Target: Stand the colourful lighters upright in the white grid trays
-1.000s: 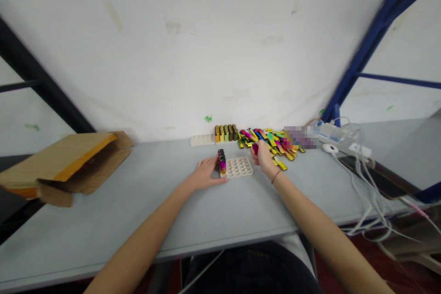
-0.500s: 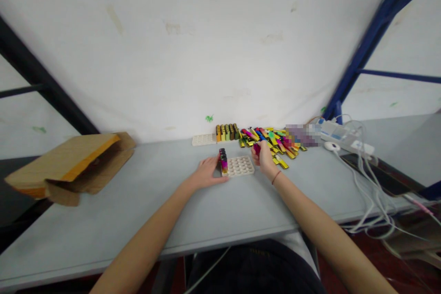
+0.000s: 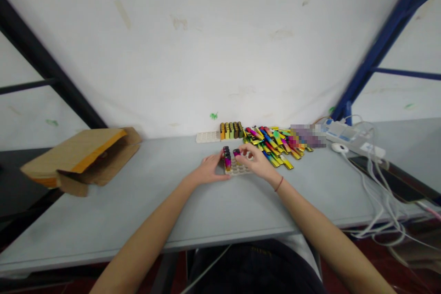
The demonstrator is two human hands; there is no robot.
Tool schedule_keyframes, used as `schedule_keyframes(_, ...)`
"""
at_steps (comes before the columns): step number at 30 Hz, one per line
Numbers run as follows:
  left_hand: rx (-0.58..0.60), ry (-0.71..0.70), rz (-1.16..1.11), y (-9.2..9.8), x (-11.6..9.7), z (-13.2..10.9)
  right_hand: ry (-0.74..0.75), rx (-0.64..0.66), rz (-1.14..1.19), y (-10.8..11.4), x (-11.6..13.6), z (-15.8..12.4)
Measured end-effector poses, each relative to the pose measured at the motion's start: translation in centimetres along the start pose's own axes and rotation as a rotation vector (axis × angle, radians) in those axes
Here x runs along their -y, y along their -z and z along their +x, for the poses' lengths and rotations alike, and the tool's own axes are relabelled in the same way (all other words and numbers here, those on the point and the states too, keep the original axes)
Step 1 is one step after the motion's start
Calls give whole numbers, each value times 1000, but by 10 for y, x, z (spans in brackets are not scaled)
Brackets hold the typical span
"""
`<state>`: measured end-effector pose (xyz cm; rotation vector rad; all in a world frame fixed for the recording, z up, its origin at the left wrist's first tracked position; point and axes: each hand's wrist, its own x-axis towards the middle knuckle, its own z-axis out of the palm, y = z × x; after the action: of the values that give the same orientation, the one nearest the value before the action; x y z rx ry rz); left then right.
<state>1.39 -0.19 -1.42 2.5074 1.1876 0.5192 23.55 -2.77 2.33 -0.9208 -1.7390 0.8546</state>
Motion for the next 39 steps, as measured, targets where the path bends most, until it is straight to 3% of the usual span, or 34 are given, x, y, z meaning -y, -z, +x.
schedule_keyframes(6,-10,25,-3,-3,3,0,47,158,-16,-2,3,-6)
schedule_keyframes(16,-19,-4,13,-3,4,0,120,190,-264,-11,-2,-9)
schedule_keyframes(21,-33,-15,1,-2,1,0,136,177,-339,3,2,-5)
schedule_keyframes(26,-25,27,6,-3,-2,1,-41,-152,-722,44,-16,21)
schedule_keyframes(28,-23,34,1,-3,-2,2,-135,-205,-941,57,-27,37)
schedule_keyframes(34,-16,44,-27,-1,-2,0,-258,-6,-1250,62,-47,76)
schedule_keyframes(39,-15,29,-18,0,-2,-1,-367,-12,-1274,53,-51,85)
